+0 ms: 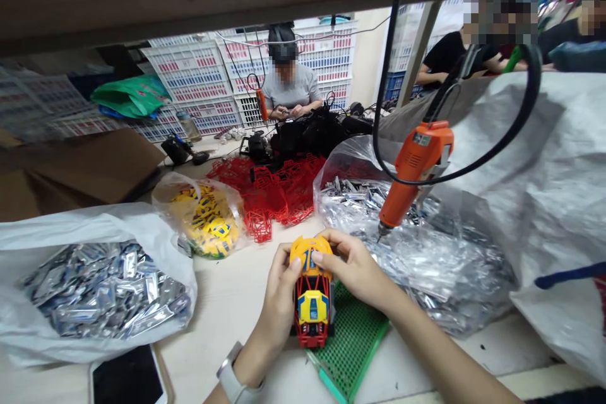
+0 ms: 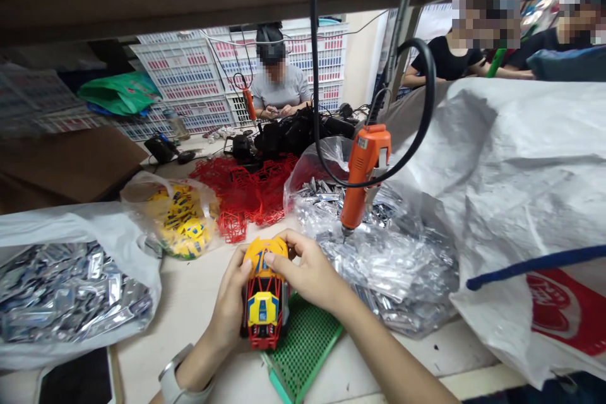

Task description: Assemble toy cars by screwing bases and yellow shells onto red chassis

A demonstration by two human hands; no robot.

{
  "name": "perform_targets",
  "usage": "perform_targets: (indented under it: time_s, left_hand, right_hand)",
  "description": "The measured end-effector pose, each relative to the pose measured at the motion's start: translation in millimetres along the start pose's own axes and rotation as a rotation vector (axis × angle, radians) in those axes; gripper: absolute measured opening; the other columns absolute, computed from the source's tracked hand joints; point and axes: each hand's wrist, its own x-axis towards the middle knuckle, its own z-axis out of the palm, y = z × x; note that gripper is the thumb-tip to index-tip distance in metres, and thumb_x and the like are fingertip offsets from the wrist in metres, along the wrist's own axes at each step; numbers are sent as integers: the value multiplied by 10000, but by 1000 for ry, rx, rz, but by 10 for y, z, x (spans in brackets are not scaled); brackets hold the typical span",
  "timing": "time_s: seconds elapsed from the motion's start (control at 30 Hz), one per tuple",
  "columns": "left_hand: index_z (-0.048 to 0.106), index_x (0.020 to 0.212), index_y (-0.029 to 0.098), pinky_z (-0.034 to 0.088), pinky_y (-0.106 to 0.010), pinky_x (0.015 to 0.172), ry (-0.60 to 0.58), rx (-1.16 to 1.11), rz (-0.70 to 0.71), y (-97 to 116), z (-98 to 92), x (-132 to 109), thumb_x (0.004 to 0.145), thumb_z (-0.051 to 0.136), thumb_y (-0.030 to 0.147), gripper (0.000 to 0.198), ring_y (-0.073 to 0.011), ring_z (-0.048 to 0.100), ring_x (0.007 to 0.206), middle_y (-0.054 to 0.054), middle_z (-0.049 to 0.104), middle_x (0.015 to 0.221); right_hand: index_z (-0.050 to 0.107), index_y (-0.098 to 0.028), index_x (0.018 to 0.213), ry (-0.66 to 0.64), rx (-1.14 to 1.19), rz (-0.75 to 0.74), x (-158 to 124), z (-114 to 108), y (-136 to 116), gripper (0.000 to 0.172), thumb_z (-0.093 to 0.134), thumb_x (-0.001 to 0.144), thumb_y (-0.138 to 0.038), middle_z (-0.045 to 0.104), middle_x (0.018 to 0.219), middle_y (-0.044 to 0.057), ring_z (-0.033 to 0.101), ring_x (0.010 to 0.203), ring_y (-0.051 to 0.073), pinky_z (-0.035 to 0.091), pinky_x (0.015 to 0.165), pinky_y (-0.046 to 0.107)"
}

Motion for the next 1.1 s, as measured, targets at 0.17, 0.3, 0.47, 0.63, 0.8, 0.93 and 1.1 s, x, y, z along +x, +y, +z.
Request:
perform_targets:
  time_s: [0.17, 0.3, 0.47, 0.63, 0.8, 0.93, 1.1]
  left_hand:
    - [663, 955, 199, 543, -300, 708, 32, 3, -35, 17, 11, 25, 790, 769, 674, 514, -184, 657, 781, -17, 718, 899]
    - [660, 936, 203, 517, -277, 668, 53, 18, -37, 10, 21, 46, 761, 797, 670, 517, -163, 634, 729, 7, 696, 829]
    - [668, 912, 203, 520, -277, 688, 62, 26, -42, -2, 14, 35, 798, 762, 656, 477, -164, 638, 744, 6, 708, 847]
    - [697, 948, 202, 533, -260, 744, 73, 49, -2, -15, 12, 44, 800, 770, 656, 483, -158, 661, 813, 1, 733, 924]
    - [698, 955, 202, 520, -239, 709, 67, 33, 3, -29, 10, 59, 779, 797, 657, 498, -137, 647, 768, 15, 719, 860]
    - [710, 973, 205, 509, -239, 679, 74, 36, 8, -38, -4, 67, 785, 799, 644, 486, -132, 635, 752, 8, 723, 892]
    - [719, 979, 207, 515, -247, 680, 73, 13, -16, -43, -7, 69, 777, 804, 637, 482, -136, 648, 750, 6, 728, 900]
  right_hand:
    - [674, -208, 899, -4, 68, 74, 26, 12, 29, 225, 698, 863, -429, 676, 815, -4, 625, 751, 167, 516, 706, 287]
    - [718, -203, 998, -19, 132, 102, 51, -2, 44, 269, 710, 862, -436, 745, 906, 18, 678, 809, 183, 558, 771, 313]
    - [739, -201, 1093, -66, 113, 84, 44, -22, 56, 341, 725, 886, -472, 781, 1023, 46, 719, 885, 204, 588, 836, 348]
    - [720, -195, 1184, -72, 66, 71, 34, -26, 78, 397, 690, 921, -492, 781, 1119, 65, 725, 978, 221, 572, 891, 357]
    - [692, -193, 1220, -64, 16, 92, 40, -23, 97, 441, 645, 934, -525, 760, 1170, 83, 707, 1011, 245, 544, 888, 377]
    - [681, -195, 1234, -65, 4, 87, 40, -17, 92, 441, 628, 946, -525, 741, 1212, 89, 690, 1049, 255, 523, 917, 385]
    - [678, -199, 1206, -73, 17, 108, 43, -22, 82, 454, 645, 930, -558, 735, 1147, 78, 682, 994, 241, 518, 868, 364]
